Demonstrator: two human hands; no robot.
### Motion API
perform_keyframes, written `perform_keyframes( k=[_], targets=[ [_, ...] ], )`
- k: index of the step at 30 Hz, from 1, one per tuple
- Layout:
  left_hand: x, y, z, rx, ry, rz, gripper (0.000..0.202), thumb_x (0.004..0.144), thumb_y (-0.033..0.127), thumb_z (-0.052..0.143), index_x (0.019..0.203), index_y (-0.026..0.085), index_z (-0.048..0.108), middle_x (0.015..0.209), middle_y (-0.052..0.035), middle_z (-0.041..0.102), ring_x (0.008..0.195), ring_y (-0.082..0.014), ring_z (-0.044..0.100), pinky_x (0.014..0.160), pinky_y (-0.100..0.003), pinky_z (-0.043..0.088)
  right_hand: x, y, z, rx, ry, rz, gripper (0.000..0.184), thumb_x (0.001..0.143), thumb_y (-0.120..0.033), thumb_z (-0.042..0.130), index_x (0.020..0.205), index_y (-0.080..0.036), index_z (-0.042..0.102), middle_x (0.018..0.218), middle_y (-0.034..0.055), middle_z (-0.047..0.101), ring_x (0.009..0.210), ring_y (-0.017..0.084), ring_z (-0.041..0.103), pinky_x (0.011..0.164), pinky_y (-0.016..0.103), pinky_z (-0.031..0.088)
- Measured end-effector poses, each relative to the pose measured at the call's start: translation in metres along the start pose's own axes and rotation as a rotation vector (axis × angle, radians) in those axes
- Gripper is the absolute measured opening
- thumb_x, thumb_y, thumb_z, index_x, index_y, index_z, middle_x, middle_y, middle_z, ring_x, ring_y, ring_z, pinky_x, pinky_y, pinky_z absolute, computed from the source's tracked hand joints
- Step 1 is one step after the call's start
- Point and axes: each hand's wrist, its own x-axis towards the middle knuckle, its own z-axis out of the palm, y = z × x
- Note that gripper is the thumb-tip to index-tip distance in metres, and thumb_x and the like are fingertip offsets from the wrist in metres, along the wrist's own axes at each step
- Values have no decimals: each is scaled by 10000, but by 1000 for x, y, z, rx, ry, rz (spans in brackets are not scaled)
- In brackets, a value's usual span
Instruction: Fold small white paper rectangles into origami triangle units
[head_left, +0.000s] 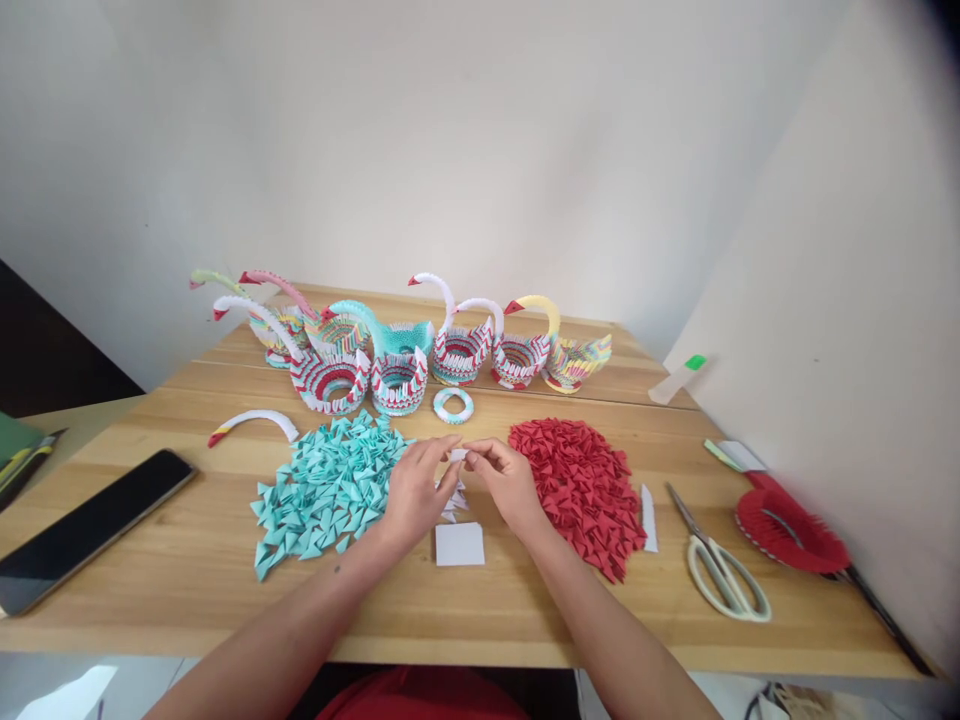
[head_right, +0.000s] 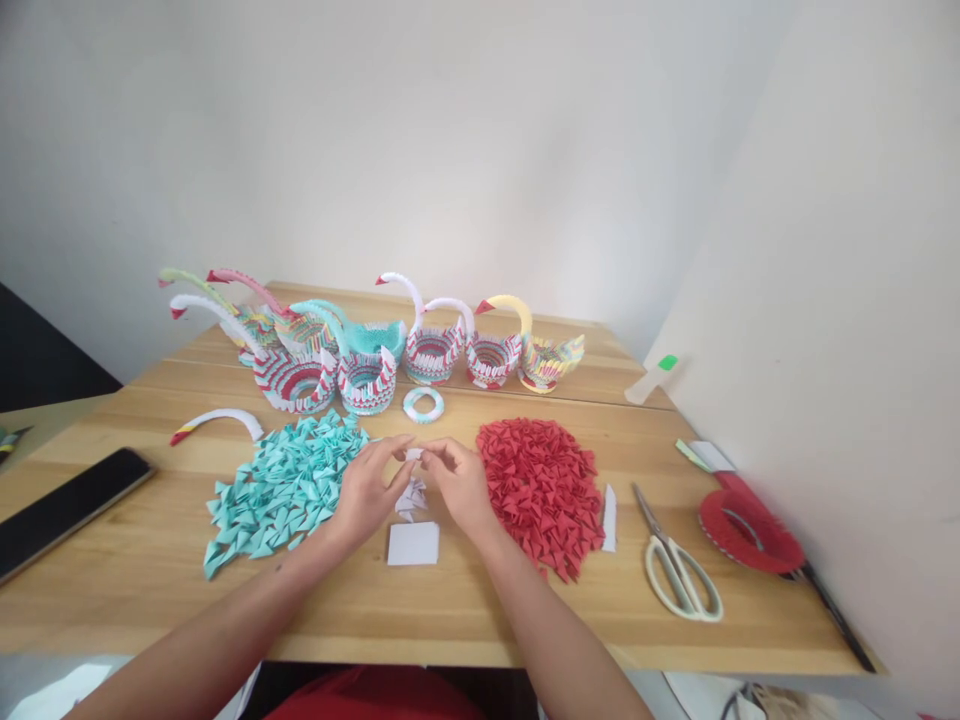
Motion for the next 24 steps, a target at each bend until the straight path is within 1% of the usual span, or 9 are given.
perform_keyframes(
  k=[4, 7, 9, 11, 14, 16, 18, 21, 24],
  targets=[
    [-2, -1, 1, -16, -17, 9, 264, 876, 175, 525, 1136, 192, 573, 885, -56, 666, 833, -197, 613, 792, -332, 453, 1, 0, 0, -47, -34, -43, 132, 797, -271, 602, 878, -199, 677, 855, 33, 712, 798, 184, 642, 756, 305, 501],
    [-2, 0, 1, -94, -66, -4, 293, 870, 171, 526, 1155, 207, 583, 944, -63, 682, 871, -202, 622, 828, -349, 456, 0, 0, 0, -161, -30, -106, 216, 768, -178, 568, 961, -207, 661, 841, 15, 673, 790, 174, 613, 744, 289, 489],
    [-1, 0, 1, -251, -96, -92, 338, 872, 188, 526, 1208, 210, 558, 1006, -68, 691, 929, -199, 630, 868, -353, 463, 0, 0, -1, -217, -37, -126, 310, 764, -151, 548, 1051, -214, 648, 846, 10, 647, 795, 171, 601, 753, 285, 483],
    [2, -1, 1, -478, -108, -244, 382, 897, 227, 496, 1278, 193, 501, 1052, -78, 695, 946, -186, 646, 875, -343, 484, 0, 0, -2, -227, -51, -129, 363, 795, -168, 530, 1140, -222, 628, 887, 20, 640, 827, 175, 598, 779, 291, 481],
    [4, -2, 2, -689, -139, -443, 366, 896, 277, 498, 1239, 158, 542, 1045, -90, 710, 866, -182, 681, 785, -310, 534, 0, 1, -5, -185, -50, -135, 358, 843, -207, 501, 1178, -237, 621, 973, 40, 638, 884, 187, 597, 810, 302, 482],
    [4, -3, 3, -671, -179, -471, 293, 851, 276, 559, 1106, 158, 643, 1024, -81, 721, 852, -196, 686, 752, -295, 541, 0, 1, -6, -157, -45, -132, 315, 854, -220, 492, 1129, -241, 645, 986, 44, 637, 894, 191, 602, 813, 304, 486],
    [3, -3, 3, -614, -199, -437, 230, 825, 253, 584, 1008, 177, 699, 1008, -61, 730, 884, -204, 682, 786, -294, 531, 0, 1, -4, -150, -43, -123, 278, 855, -229, 499, 1082, -238, 659, 977, 43, 640, 897, 193, 606, 814, 305, 487],
    [3, -1, 2, -555, -175, -393, 203, 823, 240, 582, 965, 201, 722, 981, -38, 737, 896, -204, 675, 822, -298, 512, -1, 2, 0, -139, -49, -109, 250, 855, -245, 512, 1059, -227, 656, 997, 47, 647, 920, 195, 609, 828, 307, 487],
    [4, 1, 0, -532, -134, -411, 172, 812, 244, 589, 900, 204, 730, 920, -28, 744, 845, -202, 673, 773, -285, 505, -3, 4, 5, -157, -51, -103, 256, 846, -264, 535, 1070, -217, 651, 991, 51, 653, 913, 197, 608, 820, 307, 489]
  ],
)
